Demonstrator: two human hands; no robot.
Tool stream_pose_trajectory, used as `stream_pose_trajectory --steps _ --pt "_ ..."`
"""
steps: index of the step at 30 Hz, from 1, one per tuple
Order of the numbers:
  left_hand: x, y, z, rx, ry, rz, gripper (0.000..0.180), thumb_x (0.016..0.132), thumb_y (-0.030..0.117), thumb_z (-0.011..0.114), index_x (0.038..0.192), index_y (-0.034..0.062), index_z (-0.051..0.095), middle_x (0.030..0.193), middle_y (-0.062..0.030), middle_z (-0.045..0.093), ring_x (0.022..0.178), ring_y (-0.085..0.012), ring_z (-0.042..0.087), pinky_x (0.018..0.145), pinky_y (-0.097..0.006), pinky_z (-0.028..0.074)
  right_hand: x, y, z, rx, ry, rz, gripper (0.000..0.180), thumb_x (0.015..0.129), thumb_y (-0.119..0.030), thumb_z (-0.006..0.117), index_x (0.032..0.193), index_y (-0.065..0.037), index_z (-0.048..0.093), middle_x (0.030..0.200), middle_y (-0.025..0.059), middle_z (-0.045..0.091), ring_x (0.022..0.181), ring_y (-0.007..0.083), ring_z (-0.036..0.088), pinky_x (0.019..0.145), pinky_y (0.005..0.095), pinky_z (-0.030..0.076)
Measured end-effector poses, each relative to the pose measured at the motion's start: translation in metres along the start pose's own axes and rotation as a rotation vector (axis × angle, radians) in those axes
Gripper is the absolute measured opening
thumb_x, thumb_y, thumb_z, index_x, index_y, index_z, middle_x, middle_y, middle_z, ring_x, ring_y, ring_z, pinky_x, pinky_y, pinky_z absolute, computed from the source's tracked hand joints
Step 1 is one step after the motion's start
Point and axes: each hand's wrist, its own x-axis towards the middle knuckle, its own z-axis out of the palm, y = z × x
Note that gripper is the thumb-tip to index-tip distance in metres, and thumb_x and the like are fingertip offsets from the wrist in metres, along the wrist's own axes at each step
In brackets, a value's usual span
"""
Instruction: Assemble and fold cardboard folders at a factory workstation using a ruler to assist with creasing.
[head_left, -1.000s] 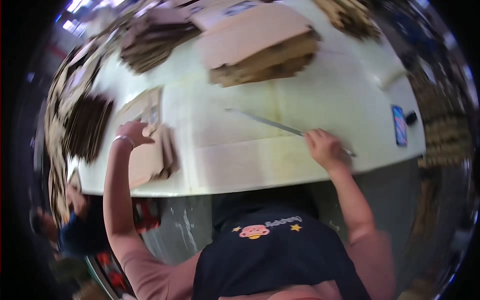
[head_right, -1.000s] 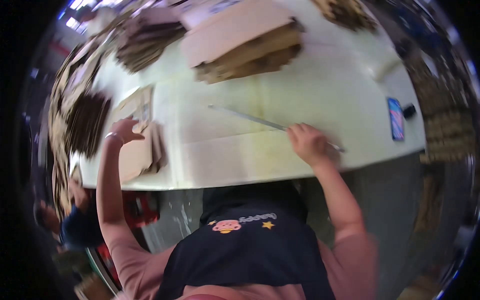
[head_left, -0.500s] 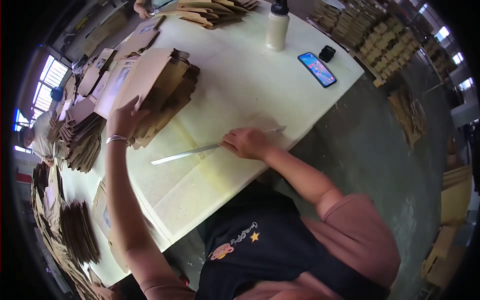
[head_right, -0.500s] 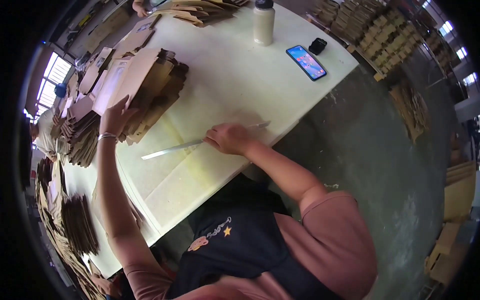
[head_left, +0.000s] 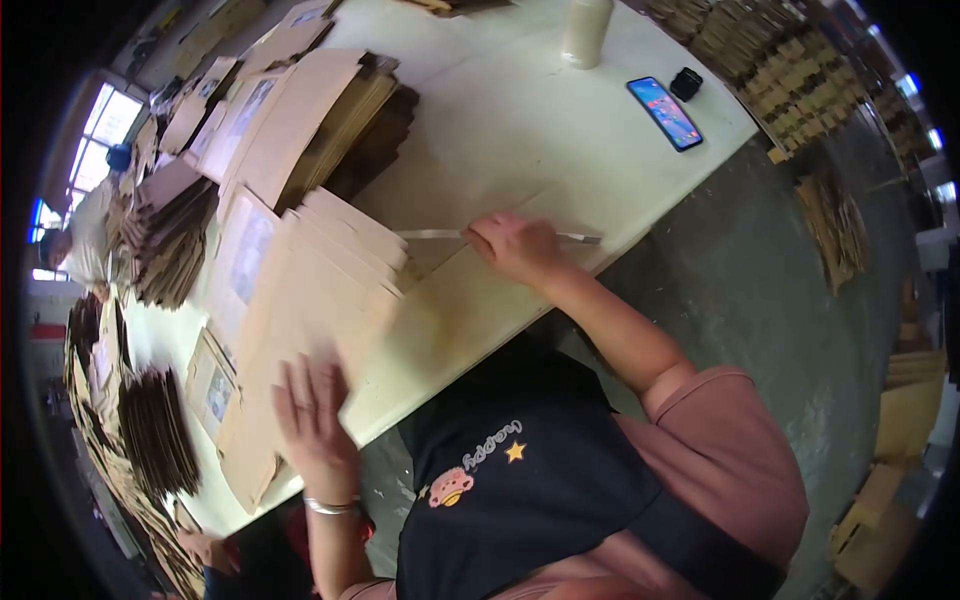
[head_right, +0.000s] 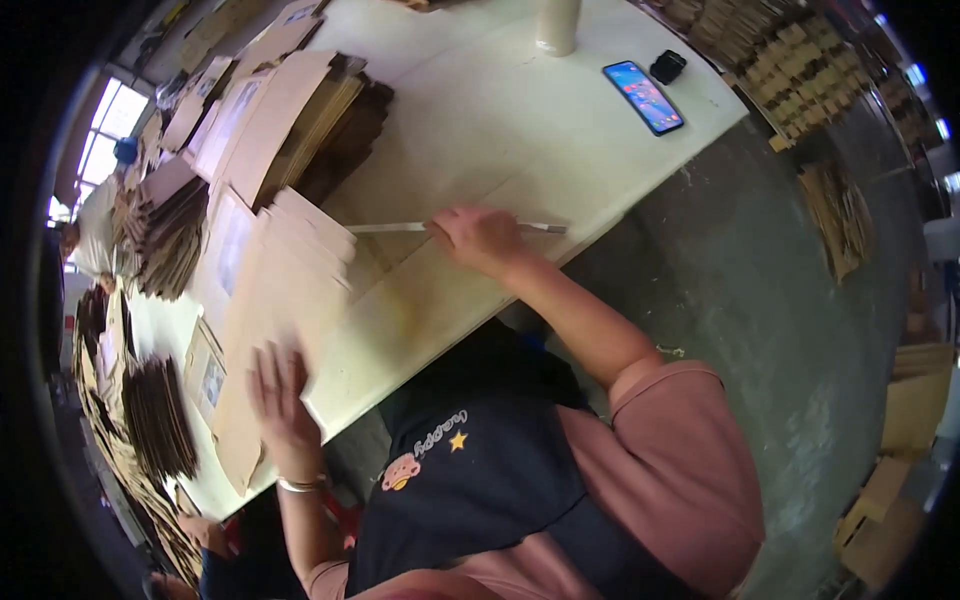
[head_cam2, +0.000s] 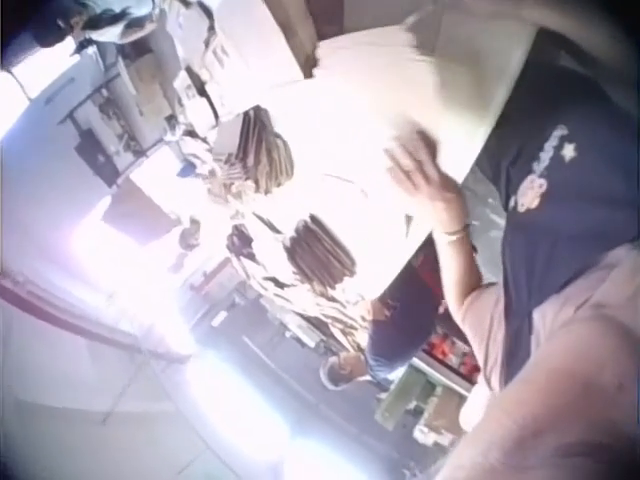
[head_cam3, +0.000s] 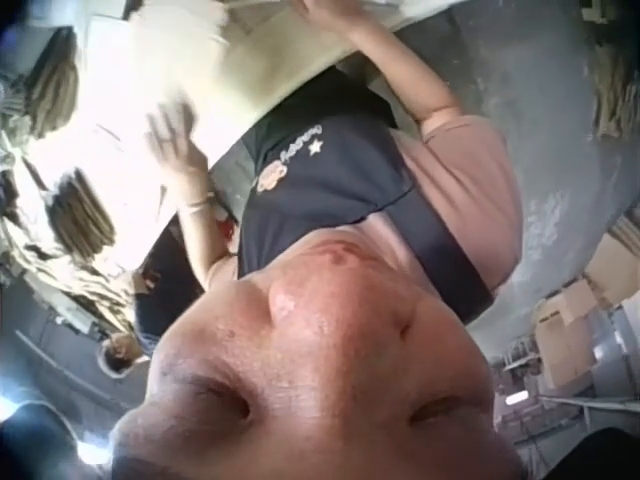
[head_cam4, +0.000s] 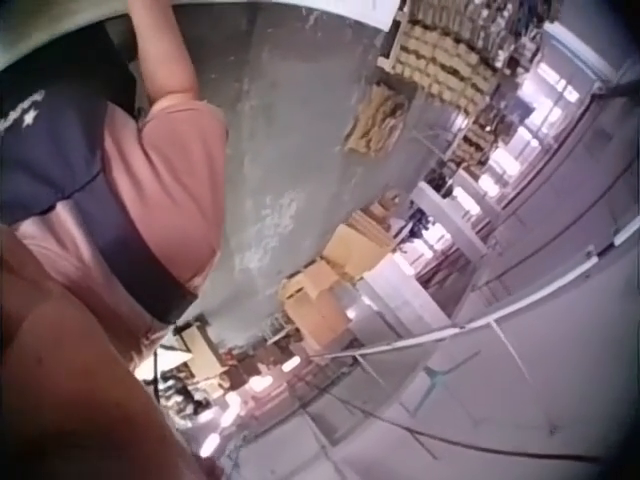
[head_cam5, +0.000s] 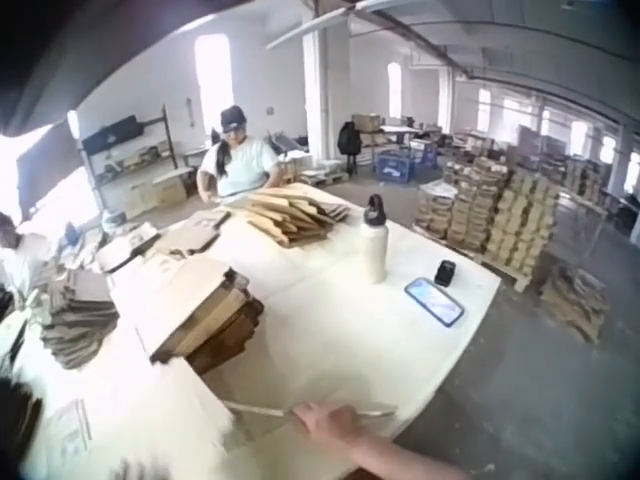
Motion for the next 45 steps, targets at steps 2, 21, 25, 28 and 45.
stream_pose_trajectory --steps 2,21,25,28,45 --pt "-0.044 0.022 0.032 -0.144 -0.074 -0.011 0.060 0.090 -0.003 0.053 0.149 0.0096 0.055 0.160 -0.0153 0.046 0.151 -0.0388 0.039 0.125 -0.057 0.029 -0.003 0.006 0.005 -0.072 -0.034 0.026 0.021 0.098 -0.034 0.067 0.088 -0.016 0.071 0.078 0.0071 0.068 0.067 0.0315 0.069 0.055 0.0444 0.054" --pt "-0.025 -0.031 0.120 -0.481 -0.103 -0.130 0.066 0.099 0.058 0.058 0.156 0.0272 0.048 0.165 -0.0121 0.039 0.154 -0.0377 0.030 0.126 -0.057 0.021 0.013 -0.011 -0.069 0.268 -0.458 0.076 0.017 0.100 -0.018 0.070 0.101 -0.001 0.071 0.083 0.0054 0.066 0.076 0.0137 0.059 0.073 0.0269 0.047" --pt "-0.010 -0.027 0.142 -0.238 -0.038 -0.175 0.066 0.100 0.070 0.044 0.157 0.0367 0.047 0.167 -0.0089 0.037 0.156 -0.0365 0.028 0.126 -0.059 0.016 0.034 0.007 -0.109 0.037 -0.633 0.079 0.018 0.095 -0.018 0.075 0.092 0.000 0.074 0.083 0.0081 0.069 0.077 0.0182 0.064 0.073 0.0292 0.049" --pt "-0.011 -0.029 0.143 -0.263 -0.047 -0.175 0.065 0.099 0.069 0.046 0.156 0.0370 0.047 0.167 -0.0083 0.037 0.156 -0.0363 0.028 0.126 -0.059 0.015 0.052 0.030 -0.132 -0.083 -0.723 0.083 0.018 0.093 -0.018 0.077 0.091 -0.001 0.075 0.083 0.0090 0.071 0.076 0.0203 0.066 0.072 0.0305 0.050" --pt "0.009 -0.037 0.152 -0.337 0.062 -0.193 0.072 0.084 0.081 0.059 0.144 0.0405 0.061 0.162 -0.0075 0.045 0.152 -0.0384 0.033 0.125 -0.060 0.020 0.042 -0.021 -0.038 0.254 -0.933 -0.039 0.022 0.086 -0.022 0.085 0.099 -0.007 0.074 0.086 0.0089 0.075 0.079 0.0178 0.073 0.070 0.0297 0.053"
